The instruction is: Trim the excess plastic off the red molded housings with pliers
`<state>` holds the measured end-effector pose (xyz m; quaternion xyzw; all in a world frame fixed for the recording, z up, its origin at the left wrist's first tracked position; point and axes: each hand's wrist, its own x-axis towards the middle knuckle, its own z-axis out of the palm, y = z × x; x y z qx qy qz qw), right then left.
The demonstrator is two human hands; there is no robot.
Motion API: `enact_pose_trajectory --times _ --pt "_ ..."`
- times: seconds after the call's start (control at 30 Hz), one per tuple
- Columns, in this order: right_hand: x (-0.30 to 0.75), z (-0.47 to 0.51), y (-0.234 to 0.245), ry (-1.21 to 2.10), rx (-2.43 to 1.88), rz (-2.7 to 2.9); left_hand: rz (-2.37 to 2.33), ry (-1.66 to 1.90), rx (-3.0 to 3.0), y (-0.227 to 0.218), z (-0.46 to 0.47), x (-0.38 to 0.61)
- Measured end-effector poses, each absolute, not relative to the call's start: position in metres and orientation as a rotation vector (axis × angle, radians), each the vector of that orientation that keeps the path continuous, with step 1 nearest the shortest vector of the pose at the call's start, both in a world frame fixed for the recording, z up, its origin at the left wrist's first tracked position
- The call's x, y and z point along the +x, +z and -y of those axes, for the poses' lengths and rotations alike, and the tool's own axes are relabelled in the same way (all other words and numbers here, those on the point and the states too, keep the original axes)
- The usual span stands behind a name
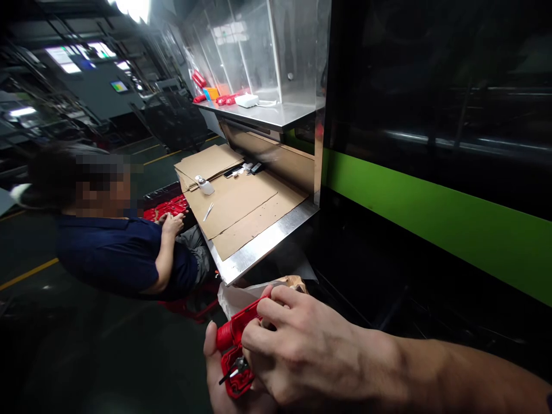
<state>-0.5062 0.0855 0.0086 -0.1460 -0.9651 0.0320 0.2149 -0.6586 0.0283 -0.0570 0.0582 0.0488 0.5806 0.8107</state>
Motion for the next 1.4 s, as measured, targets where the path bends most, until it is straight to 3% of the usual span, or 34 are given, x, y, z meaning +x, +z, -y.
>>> enact_pose_trajectory --times 0.47,0.7,0.97,1.03,1.2,1.4 --pt "-0.51 -0.09 0.005 0.069 -0.398 2.741 -0.05 1.241 -0.228 -0.034 -0.034 -0.64" --pt "-0.514 -0.088 -0.001 0.156 -0.366 2.739 -0.314 1.264 -0.253 -0.034 -0.034 -0.639" --pt "-0.501 -0.099 -0.001 -0.068 -0.334 2.737 -0.389 1.285 -0.294 -0.03 -0.037 -0.635" --pt "-0.496 -0.097 -0.002 0.025 -0.44 2.626 -0.452 1.331 -0.255 -0.035 -0.038 -0.637" --pt "-0.503 -0.077 -0.014 0.72 -0.686 2.169 -0.469 1.451 -0.146 -0.063 -0.039 -0.634" --pt "-0.522 -0.061 -0.025 1.04 -0.731 1.913 -0.561 1.54 -0.158 -0.073 -0.037 -0.618"
